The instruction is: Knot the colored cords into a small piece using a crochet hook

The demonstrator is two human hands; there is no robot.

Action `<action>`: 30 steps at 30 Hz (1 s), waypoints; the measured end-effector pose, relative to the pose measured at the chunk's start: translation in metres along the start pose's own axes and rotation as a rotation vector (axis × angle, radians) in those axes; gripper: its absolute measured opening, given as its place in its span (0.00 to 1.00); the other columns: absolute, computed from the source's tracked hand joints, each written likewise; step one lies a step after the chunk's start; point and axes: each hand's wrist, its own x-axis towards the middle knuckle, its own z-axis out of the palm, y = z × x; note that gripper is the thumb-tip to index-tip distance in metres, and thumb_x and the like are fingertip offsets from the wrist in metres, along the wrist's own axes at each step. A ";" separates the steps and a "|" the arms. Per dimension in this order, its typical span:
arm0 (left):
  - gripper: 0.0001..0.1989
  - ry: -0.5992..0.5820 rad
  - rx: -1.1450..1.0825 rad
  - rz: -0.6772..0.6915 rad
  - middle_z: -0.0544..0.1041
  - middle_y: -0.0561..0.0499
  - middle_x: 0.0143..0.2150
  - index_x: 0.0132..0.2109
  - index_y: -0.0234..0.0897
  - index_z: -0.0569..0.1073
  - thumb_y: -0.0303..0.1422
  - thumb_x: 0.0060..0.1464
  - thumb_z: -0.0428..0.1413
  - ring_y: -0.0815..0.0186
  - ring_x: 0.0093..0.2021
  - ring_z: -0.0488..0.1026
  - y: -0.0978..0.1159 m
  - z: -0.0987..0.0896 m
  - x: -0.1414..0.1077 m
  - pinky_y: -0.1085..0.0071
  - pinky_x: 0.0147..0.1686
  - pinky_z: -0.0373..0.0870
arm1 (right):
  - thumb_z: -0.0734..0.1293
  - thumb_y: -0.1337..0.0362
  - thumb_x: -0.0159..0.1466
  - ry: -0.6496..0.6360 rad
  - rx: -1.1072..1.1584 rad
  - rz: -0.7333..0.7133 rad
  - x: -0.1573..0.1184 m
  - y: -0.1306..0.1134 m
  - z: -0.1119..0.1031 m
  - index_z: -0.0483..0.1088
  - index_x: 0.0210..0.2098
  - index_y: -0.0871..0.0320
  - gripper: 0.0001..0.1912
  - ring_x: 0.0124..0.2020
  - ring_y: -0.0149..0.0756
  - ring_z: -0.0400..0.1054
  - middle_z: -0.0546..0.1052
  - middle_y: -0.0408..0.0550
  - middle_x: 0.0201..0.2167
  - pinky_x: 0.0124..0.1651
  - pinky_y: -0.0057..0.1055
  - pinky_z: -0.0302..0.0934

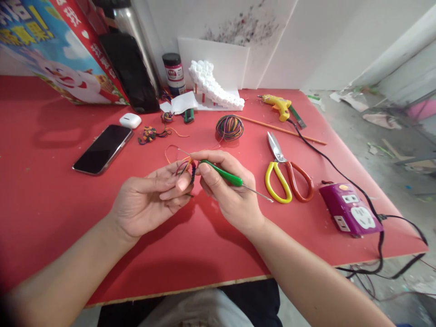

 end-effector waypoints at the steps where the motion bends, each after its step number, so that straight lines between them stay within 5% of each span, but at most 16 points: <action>1: 0.05 0.003 -0.005 0.000 0.79 0.46 0.28 0.37 0.26 0.80 0.18 0.52 0.62 0.78 0.21 0.60 0.000 0.000 0.000 0.83 0.22 0.63 | 0.72 0.59 0.71 0.006 -0.004 0.006 0.000 -0.001 0.000 0.79 0.48 0.52 0.08 0.21 0.26 0.62 0.76 0.43 0.31 0.23 0.28 0.59; 12: 0.12 -0.034 -0.032 -0.102 0.85 0.38 0.35 0.38 0.26 0.82 0.27 0.65 0.55 0.76 0.20 0.61 0.006 0.003 -0.003 0.78 0.24 0.68 | 0.72 0.59 0.71 0.024 -0.006 -0.006 -0.001 -0.003 0.000 0.80 0.46 0.51 0.06 0.23 0.27 0.63 0.74 0.42 0.28 0.23 0.24 0.60; 20: 0.05 -0.072 0.037 -0.074 0.86 0.41 0.35 0.40 0.28 0.81 0.19 0.56 0.64 0.81 0.19 0.60 0.002 0.001 -0.004 0.84 0.22 0.64 | 0.71 0.62 0.72 0.001 -0.019 -0.054 -0.001 -0.001 -0.002 0.81 0.47 0.49 0.07 0.25 0.26 0.65 0.76 0.42 0.30 0.26 0.23 0.64; 30: 0.12 -0.023 0.103 -0.092 0.86 0.46 0.31 0.35 0.31 0.77 0.24 0.48 0.74 0.84 0.17 0.57 0.001 0.002 -0.002 0.86 0.20 0.61 | 0.70 0.64 0.73 -0.030 -0.068 -0.127 -0.002 0.000 -0.003 0.81 0.49 0.47 0.09 0.28 0.27 0.69 0.78 0.42 0.34 0.29 0.24 0.67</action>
